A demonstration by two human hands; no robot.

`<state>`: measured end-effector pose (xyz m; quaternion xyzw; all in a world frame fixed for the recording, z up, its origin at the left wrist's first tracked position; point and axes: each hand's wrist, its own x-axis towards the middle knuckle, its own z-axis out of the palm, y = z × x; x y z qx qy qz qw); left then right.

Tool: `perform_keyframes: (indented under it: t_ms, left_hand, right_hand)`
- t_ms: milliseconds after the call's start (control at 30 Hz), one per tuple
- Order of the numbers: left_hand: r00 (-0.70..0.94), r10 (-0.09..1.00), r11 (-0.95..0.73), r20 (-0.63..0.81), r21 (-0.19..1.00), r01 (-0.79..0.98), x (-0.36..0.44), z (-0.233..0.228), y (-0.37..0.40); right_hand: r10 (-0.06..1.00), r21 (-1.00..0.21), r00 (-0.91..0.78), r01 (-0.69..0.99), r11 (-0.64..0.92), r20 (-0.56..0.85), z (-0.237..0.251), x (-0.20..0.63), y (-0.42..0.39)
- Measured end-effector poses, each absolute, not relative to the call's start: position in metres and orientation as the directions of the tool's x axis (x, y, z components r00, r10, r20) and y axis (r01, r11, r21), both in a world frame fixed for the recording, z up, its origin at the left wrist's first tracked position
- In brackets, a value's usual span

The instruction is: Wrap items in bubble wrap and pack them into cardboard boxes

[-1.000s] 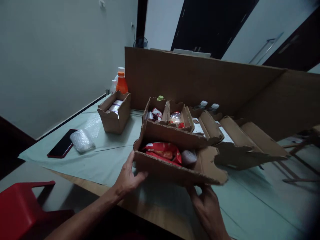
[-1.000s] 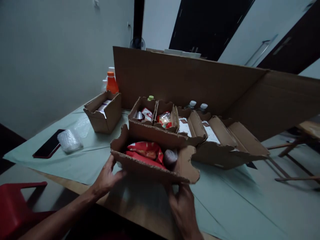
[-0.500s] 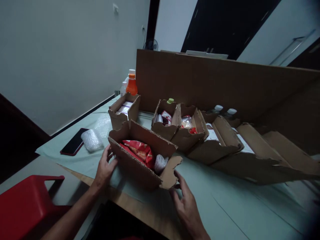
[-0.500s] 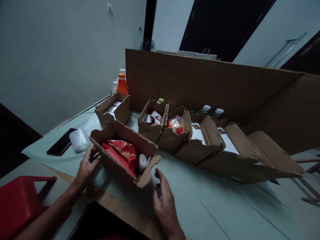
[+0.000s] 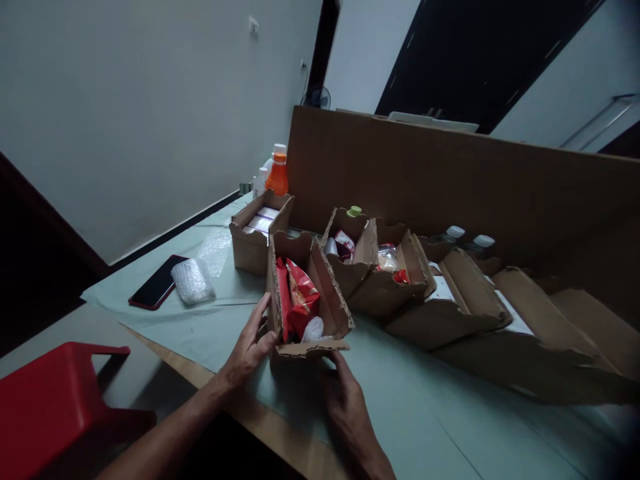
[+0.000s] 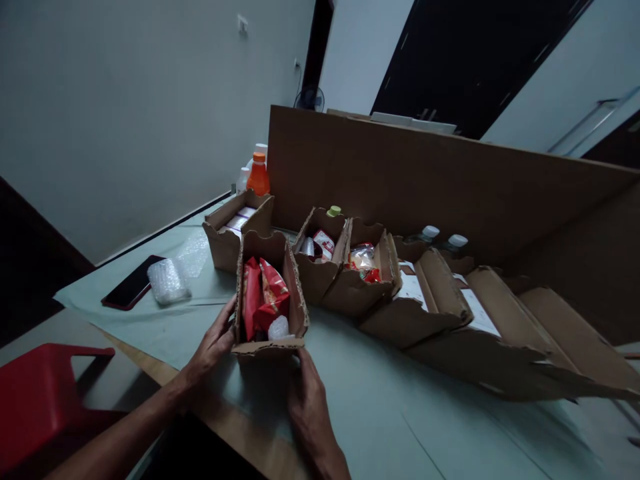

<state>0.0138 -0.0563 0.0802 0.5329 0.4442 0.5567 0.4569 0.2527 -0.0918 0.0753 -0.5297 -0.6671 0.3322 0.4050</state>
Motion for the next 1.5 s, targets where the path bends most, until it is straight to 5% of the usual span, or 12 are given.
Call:
perform_keyframes:
  t_ms: [133, 433, 767, 967, 1233, 1500]
  left_hand:
    - [0.098, 0.96, -0.274, 0.263, 0.953, 0.131, 0.001, 0.069, -0.07]
    - [-0.007, 0.951, -0.288, 0.308, 0.896, 0.337, -0.014, 0.086, -0.04]
    - [-0.212, 0.954, 0.011, 0.211, 0.683, 0.731, -0.016, 0.111, 0.044]
    - [-0.276, 0.936, 0.082, 0.216, 0.63, 0.772, -0.001, 0.11, 0.076]
    - [-0.22, 0.895, -0.068, 0.388, 0.607, 0.792, -0.045, 0.101, 0.022]
    - [-0.192, 0.765, -0.245, 0.615, 0.553, 0.796, -0.096, 0.156, 0.081]
  right_hand:
    - [0.955, -0.821, -0.169, 0.489, 0.295, 0.242, 0.079, 0.246, -0.089]
    - [0.869, -0.662, -0.293, 0.564, 0.494, 0.399, 0.048, 0.243, -0.058]
    - [0.867, -0.624, -0.235, 0.615, 0.483, 0.44, 0.03, 0.245, -0.062]
    - [0.882, -0.652, -0.242, 0.599, 0.464, 0.405, 0.035, 0.244, -0.061]
    - [0.873, -0.643, -0.275, 0.594, 0.484, 0.404, 0.032, 0.246, -0.058]
    - [0.852, -0.588, -0.288, 0.626, 0.513, 0.437, 0.034, 0.244, -0.057]
